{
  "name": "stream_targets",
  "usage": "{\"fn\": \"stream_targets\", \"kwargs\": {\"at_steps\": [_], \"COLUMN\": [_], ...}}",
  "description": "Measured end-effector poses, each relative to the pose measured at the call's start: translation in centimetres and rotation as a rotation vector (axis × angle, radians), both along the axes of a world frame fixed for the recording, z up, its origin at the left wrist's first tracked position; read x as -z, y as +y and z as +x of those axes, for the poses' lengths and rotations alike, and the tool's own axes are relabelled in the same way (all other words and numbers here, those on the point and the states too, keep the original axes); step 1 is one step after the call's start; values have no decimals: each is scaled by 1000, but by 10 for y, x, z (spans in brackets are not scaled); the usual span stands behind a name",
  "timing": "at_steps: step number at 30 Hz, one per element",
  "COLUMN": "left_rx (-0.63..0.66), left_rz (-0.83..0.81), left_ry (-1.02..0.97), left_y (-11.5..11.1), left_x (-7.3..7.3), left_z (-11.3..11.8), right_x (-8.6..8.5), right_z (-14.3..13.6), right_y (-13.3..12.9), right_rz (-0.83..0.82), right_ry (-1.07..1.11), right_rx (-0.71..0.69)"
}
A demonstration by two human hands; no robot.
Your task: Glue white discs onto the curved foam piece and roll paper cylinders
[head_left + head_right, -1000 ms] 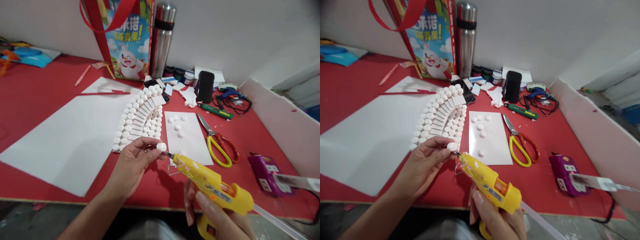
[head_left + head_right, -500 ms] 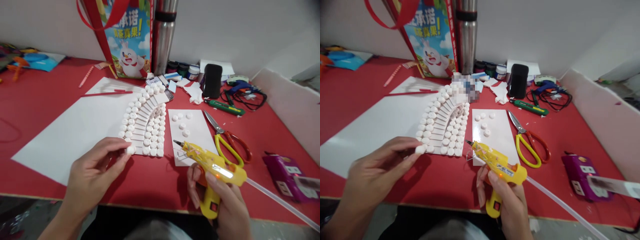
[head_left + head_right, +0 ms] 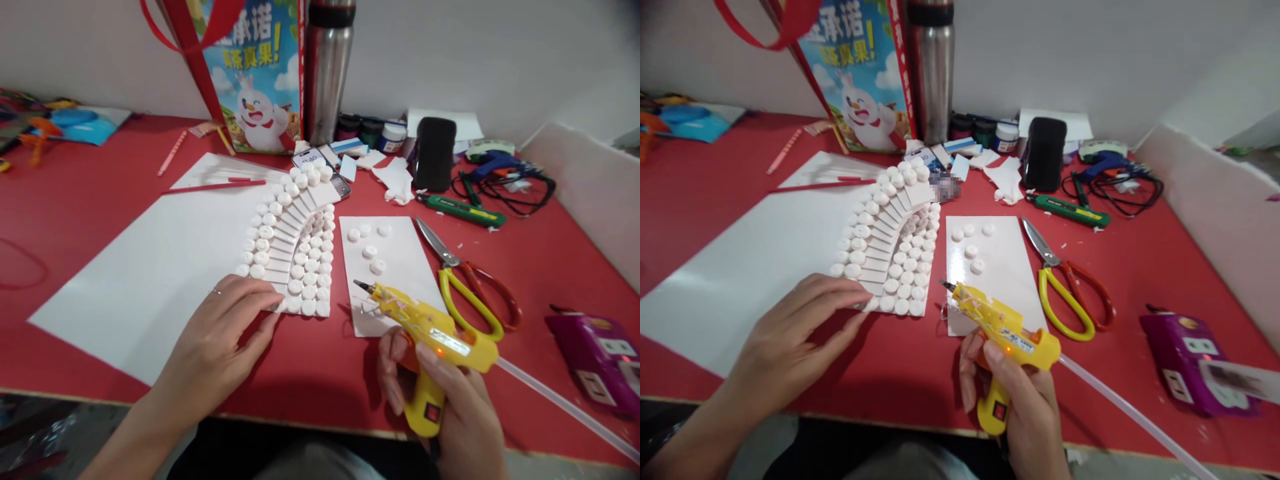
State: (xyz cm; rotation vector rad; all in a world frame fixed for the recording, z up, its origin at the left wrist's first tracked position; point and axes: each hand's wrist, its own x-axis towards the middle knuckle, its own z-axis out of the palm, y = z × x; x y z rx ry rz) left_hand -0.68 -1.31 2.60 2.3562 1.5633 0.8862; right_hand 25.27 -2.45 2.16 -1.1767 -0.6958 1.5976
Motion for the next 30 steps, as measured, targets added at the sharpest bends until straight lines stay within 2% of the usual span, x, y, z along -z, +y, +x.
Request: {"fn": "stream_targets", "kwargs": {"at_steps": [11,30], "left_rx": [49,58], "left_rz": [-8,39], "left_ry": [47,125], "left_y": [3,8], "left_x": [-1,3], "left_z": [-2,1], "right_x": [5,4], "right_z": [5,3], "right_y": [0,1], "right_rz": [19,26], "right_ry": [16,-5], "right_rx": [-62,-53]}}
